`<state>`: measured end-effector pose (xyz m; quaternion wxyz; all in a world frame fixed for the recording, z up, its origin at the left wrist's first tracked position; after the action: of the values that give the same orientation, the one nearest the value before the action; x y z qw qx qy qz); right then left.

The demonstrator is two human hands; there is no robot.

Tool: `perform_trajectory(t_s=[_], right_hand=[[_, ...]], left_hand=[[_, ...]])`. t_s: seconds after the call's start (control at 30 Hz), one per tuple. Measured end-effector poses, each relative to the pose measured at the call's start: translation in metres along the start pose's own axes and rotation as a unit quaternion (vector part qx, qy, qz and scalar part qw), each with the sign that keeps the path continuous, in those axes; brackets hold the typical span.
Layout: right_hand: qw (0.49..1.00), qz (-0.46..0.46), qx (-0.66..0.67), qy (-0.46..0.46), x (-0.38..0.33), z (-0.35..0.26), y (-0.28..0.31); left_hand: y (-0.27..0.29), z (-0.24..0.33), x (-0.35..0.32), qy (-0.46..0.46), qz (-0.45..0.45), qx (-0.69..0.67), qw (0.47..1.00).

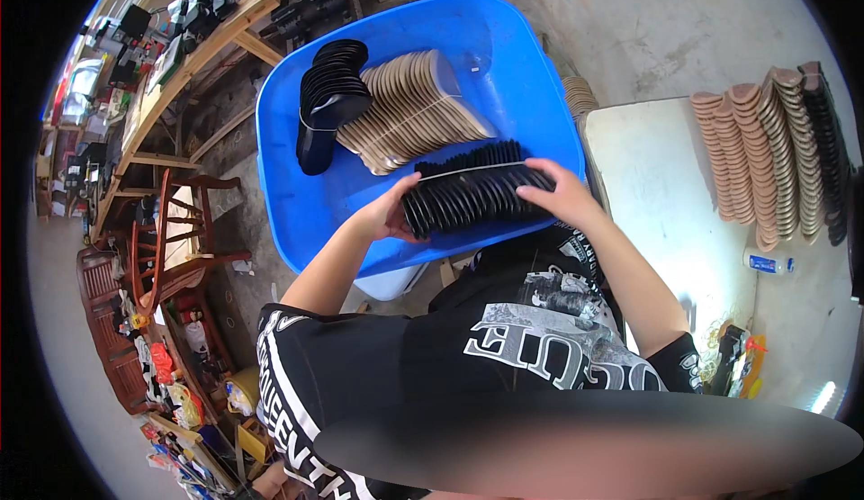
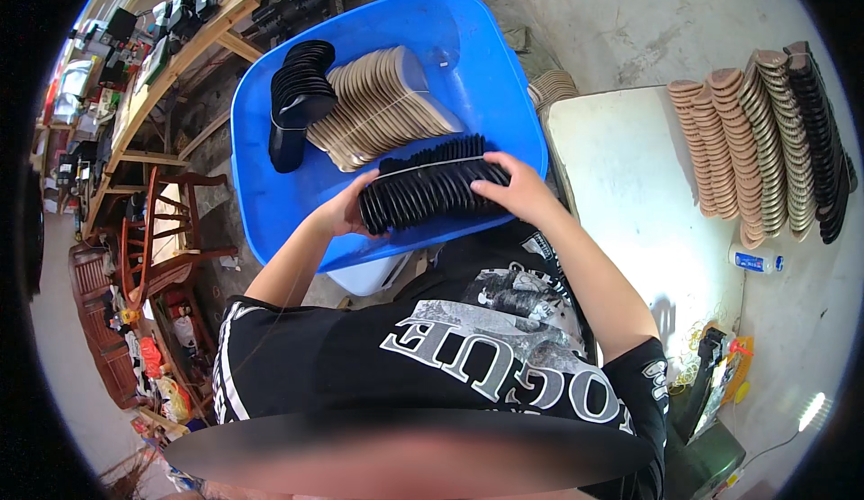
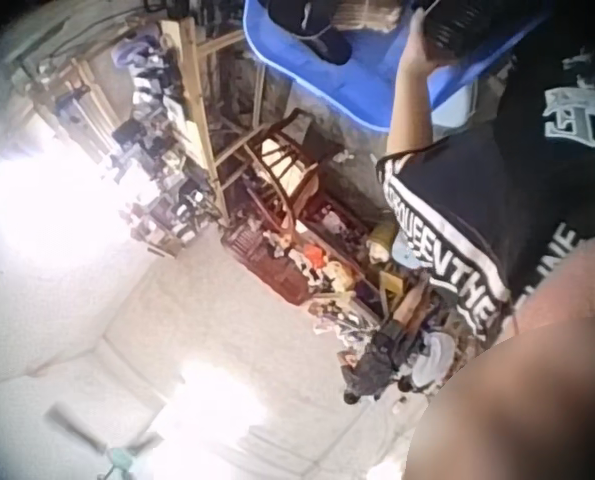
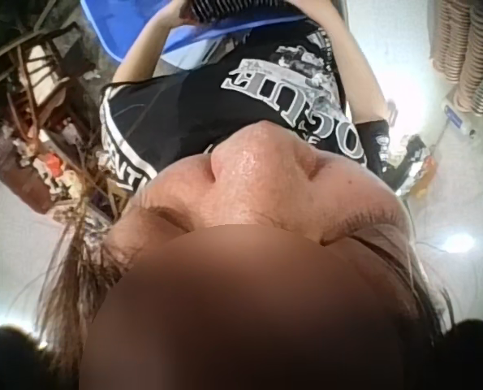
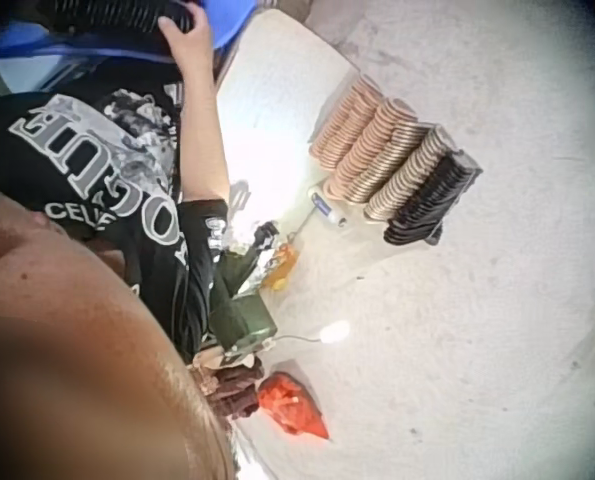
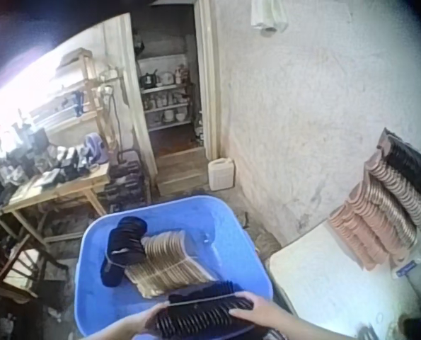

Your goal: Manually organizing shoe sole components and applying adhesive to prepare them for assembly.

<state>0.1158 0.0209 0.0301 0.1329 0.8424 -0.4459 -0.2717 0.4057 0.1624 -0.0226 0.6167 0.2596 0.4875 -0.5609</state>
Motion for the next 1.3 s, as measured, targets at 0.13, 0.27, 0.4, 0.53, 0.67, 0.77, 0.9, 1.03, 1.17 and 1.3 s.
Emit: perform_trajectory(t_s=[0.13,0.27,0.4,0.53,0.67,0.77,0.9,1.03,1.17,1.3], right_hand=[[0.993,0.007,-0.079,0.084,0.005,0.006,0.0],[0.991,0.011,-0.083,0.1,0.006,0.005,0.005],[0.98,0.064,-0.106,0.155,-0.001,0.003,0.006],[0.973,0.109,-0.102,0.176,-0.014,0.004,0.018],[0.978,0.152,-0.053,0.13,-0.029,0.006,0.036],[0.982,0.172,0.02,0.081,-0.039,0.016,0.04],[0.978,0.185,0.028,0.09,-0.053,0.032,0.037],[0.971,0.208,0.1,0.068,-0.08,0.048,0.041],[0.952,0.241,0.19,-0.001,-0.104,0.065,0.055],[0.924,0.275,0.267,-0.001,-0.111,0.082,0.062]], left_hand=[[0.021,-0.008,0.034,-0.086,-0.014,0.194,0.977],[0.072,0.0,0.065,-0.002,-0.13,0.172,0.977],[0.152,0.015,0.088,-0.002,0.104,0.177,0.979],[0.19,0.019,0.085,-0.03,0.271,0.009,0.962],[0.182,0.062,0.052,-0.01,0.393,0.305,0.867],[0.16,0.109,0.022,-0.093,0.437,0.502,0.741],[0.149,0.118,0.028,-0.012,0.397,0.414,0.819],[0.163,0.091,0.069,-0.106,0.408,0.203,0.884],[0.166,0.058,0.11,-0.195,0.388,-0.08,0.897],[0.151,0.046,0.117,-0.302,0.32,-0.287,0.851]])
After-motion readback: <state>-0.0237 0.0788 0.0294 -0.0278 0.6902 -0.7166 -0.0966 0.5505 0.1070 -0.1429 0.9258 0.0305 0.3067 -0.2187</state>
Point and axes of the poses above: each hand's wrist, its own x-axis towards the middle knuckle, its own y-axis out of the back of the hand, z = x × y, the point moved 3 cm from there along x, towards the middle knuckle, and after that the axes turned 9 degrees about z, right-handed, at the moved point
